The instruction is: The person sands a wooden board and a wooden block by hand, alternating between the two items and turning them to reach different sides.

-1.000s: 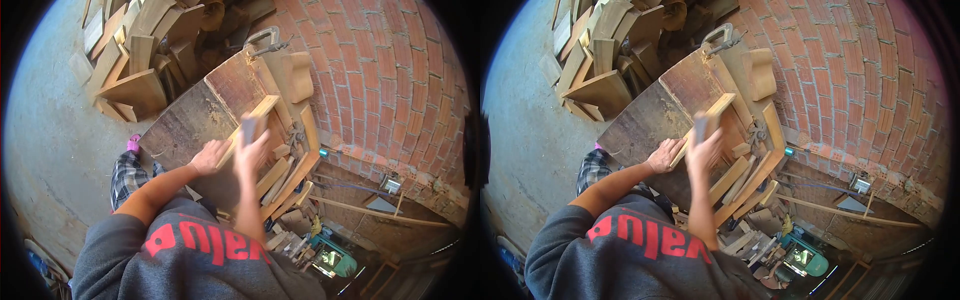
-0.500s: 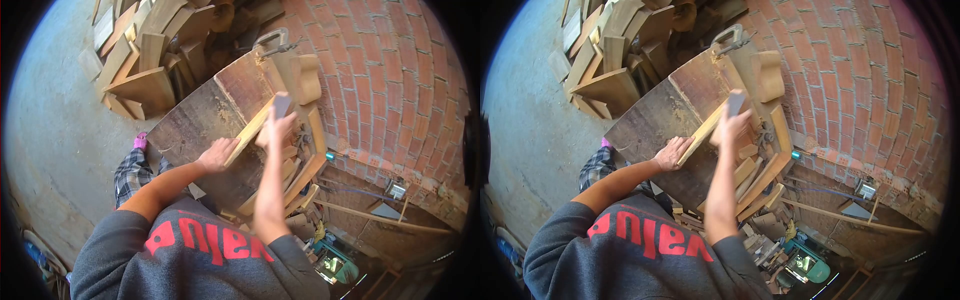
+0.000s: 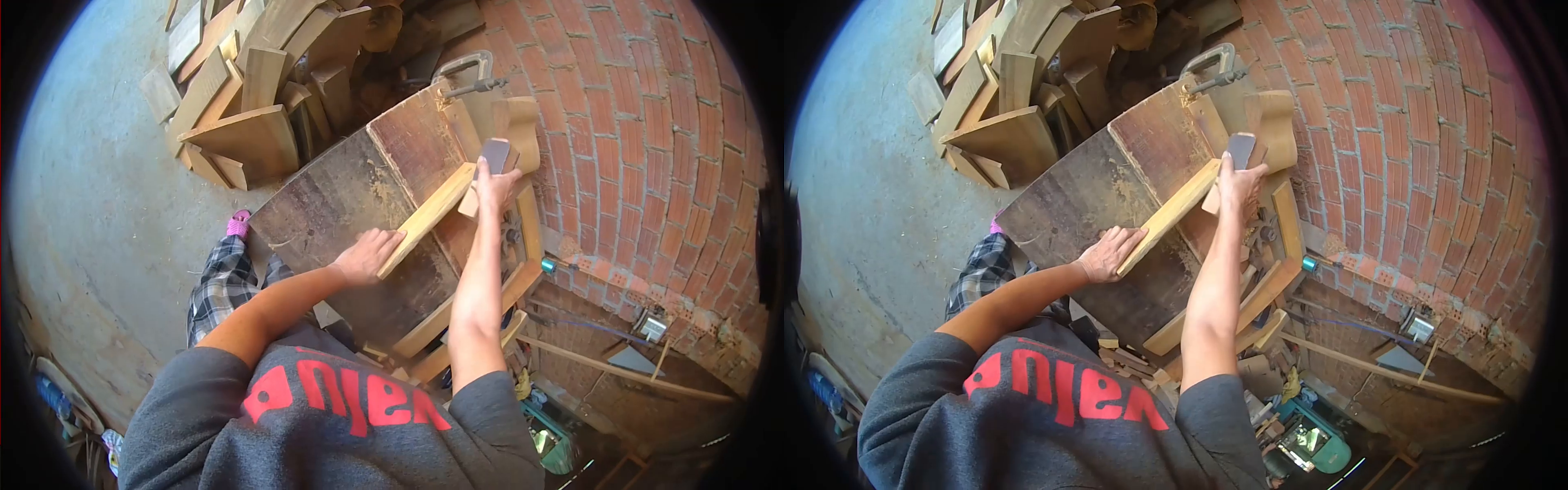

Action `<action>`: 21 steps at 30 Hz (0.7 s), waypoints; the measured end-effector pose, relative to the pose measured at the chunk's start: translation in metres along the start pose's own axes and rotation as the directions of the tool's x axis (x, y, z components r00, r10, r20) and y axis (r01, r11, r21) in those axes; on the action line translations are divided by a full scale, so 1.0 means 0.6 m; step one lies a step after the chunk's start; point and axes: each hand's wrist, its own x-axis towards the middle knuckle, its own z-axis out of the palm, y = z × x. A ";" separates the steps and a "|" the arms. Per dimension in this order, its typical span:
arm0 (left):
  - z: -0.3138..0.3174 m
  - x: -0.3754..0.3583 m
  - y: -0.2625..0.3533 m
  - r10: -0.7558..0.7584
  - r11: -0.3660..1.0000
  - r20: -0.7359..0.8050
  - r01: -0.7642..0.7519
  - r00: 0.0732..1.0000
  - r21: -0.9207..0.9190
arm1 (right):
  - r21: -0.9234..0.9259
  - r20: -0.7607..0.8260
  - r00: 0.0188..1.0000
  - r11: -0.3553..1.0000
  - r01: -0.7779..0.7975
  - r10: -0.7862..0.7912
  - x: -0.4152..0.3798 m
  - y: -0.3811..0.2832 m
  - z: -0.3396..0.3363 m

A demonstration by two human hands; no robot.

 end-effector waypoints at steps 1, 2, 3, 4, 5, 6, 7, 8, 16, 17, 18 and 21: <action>0.005 0.001 -0.005 -0.022 1.000 -0.010 0.022 1.000 -0.011 | 0.060 -0.012 1.000 0.998 0.029 -0.028 -0.018 -0.019 -0.019; 0.009 0.004 -0.009 -0.041 0.999 -0.024 0.040 0.999 -0.025 | -0.041 0.057 0.997 0.998 -0.048 0.050 -0.066 -0.022 -0.032; 0.004 0.005 -0.006 -0.037 0.999 -0.034 0.036 0.999 -0.041 | -0.036 -0.098 0.984 0.989 0.144 -0.147 -0.126 0.005 -0.014; 0.006 0.000 -0.007 -0.021 0.999 -0.037 0.019 0.999 -0.046 | 0.032 -0.060 0.988 0.989 0.146 -0.144 -0.192 0.018 -0.011; 0.015 0.005 -0.017 0.002 1.000 -0.052 -0.004 0.999 -0.028 | -0.171 -0.127 0.933 0.934 0.314 -0.336 -0.320 0.043 -0.007; 0.030 -0.002 -0.025 0.007 1.000 -0.059 -0.007 0.998 -0.007 | -0.124 -0.087 0.918 0.919 0.374 -0.386 -0.366 0.054 -0.004; 0.037 -0.001 -0.029 0.034 0.999 -0.092 -0.032 0.995 0.023 | -0.128 -0.084 0.917 0.917 0.377 -0.389 -0.357 0.050 -0.008; 0.045 -0.003 -0.033 0.029 0.999 -0.091 -0.027 0.995 0.022 | -0.080 -0.071 0.940 0.941 0.328 -0.334 -0.343 0.045 -0.011; -0.003 0.007 -0.005 -0.095 0.993 0.090 0.101 0.991 -0.058 | 0.035 -0.060 0.997 0.998 0.048 -0.046 0.021 0.009 -0.002; -0.004 0.006 -0.002 -0.115 0.991 0.118 0.123 0.986 -0.060 | -0.001 -0.049 0.998 0.999 0.042 -0.042 0.007 0.009 -0.004; -0.004 0.005 0.002 -0.097 0.992 0.131 0.107 0.987 -0.068 | -0.044 -0.046 0.998 0.998 0.037 -0.039 -0.013 0.001 -0.015; 0.000 0.006 -0.002 -0.074 0.995 0.026 0.076 0.997 -0.059 | -0.068 -0.093 0.980 0.983 0.169 -0.175 -0.209 0.040 -0.007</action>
